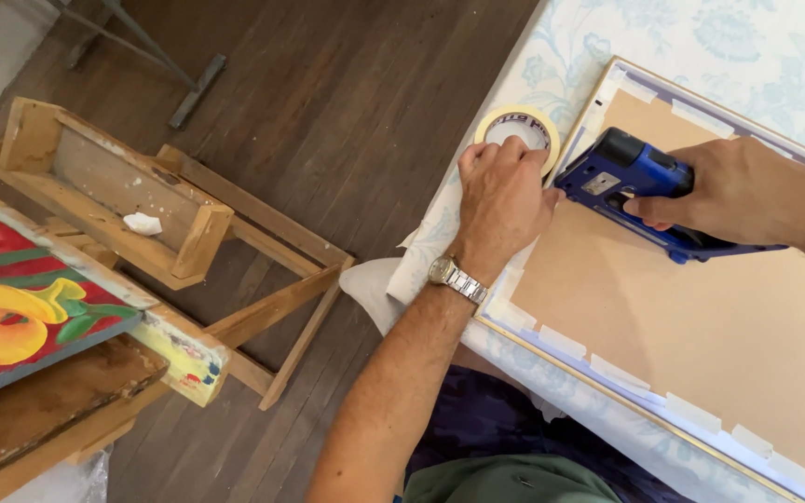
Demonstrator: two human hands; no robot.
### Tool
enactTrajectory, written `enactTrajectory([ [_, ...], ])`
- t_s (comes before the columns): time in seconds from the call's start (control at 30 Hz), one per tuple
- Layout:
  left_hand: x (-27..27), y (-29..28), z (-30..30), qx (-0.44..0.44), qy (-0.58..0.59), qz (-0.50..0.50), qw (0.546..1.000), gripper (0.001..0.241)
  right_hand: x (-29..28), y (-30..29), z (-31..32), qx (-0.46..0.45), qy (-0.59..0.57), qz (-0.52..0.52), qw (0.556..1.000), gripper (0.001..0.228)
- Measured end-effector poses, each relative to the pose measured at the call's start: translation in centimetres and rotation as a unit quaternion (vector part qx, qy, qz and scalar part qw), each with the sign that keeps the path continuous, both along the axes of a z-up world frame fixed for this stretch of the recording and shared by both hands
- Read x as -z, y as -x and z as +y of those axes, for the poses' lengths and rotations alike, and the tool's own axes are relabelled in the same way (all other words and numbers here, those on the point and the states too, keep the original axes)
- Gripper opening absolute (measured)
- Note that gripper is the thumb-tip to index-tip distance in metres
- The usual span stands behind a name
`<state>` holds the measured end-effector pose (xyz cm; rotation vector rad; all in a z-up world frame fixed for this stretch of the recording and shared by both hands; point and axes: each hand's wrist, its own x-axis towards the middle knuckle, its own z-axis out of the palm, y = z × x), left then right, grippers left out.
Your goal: Assembling a picture frame by cleaning the glass, placing it in the frame with the backing, and securing it with a staple gun.
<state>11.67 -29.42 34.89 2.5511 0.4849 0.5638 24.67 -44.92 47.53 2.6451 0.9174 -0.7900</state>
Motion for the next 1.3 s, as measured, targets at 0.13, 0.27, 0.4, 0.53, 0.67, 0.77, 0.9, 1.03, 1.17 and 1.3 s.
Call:
enactTrajectory([
  [0.13, 0.0, 0.1, -0.1, 0.001, -0.007, 0.002, 1.0, 0.038, 0.2, 0.2, 0.0, -0.01, 0.022, -0.017, 1.0, 0.043],
  [0.27, 0.0, -0.2, 0.0, 0.004, 0.002, 0.009, 1.0, 0.039, -0.5, 1.0, 0.9, 0.037, 0.018, 0.002, 0.999, 0.037],
  [0.4, 0.1, -0.3, 0.1, 0.008, 0.009, -0.004, 1.0, 0.037, -0.4, 1.2, 1.0, 0.053, -0.025, 0.01, 0.998, 0.044],
  [0.53, -0.4, -0.6, 0.2, 0.006, -0.007, 0.007, 1.0, 0.037, 0.9, 0.1, 0.6, 0.012, 0.026, -0.041, 0.999, 0.052],
  [0.67, -0.5, -0.7, 0.5, 0.024, -0.015, 0.072, 0.997, 0.038, -1.1, 1.3, -0.2, -0.071, 0.012, -0.047, 0.996, 0.041],
  [0.77, -3.3, -1.9, 1.0, 0.033, 0.042, 0.2, 0.978, 0.035, -1.8, 2.2, -2.7, -0.051, 0.024, -0.014, 0.998, 0.035],
  [0.9, -1.6, -5.1, 1.2, -0.002, 0.046, 0.217, 0.975, 0.025, -1.3, 2.5, -8.5, -0.04, 0.039, -0.014, 0.998, 0.043],
  [1.03, -1.8, -6.5, 1.4, -0.011, 0.04, 0.271, 0.962, 0.026, -2.8, 4.1, -12.3, 0.079, 0.035, 0.035, 0.996, 0.037],
  [1.17, -1.4, -6.5, 2.2, 0.011, 0.016, 0.283, 0.959, 0.029, -2.1, 3.7, -15.4, 0.103, 0.036, 0.049, 0.993, 0.04],
  [1.3, -3.3, -2.2, 1.9, 0.065, 0.018, 0.258, 0.964, 0.03, -2.8, 4.5, -15.9, 0.116, 0.045, 0.054, 0.991, 0.043],
])
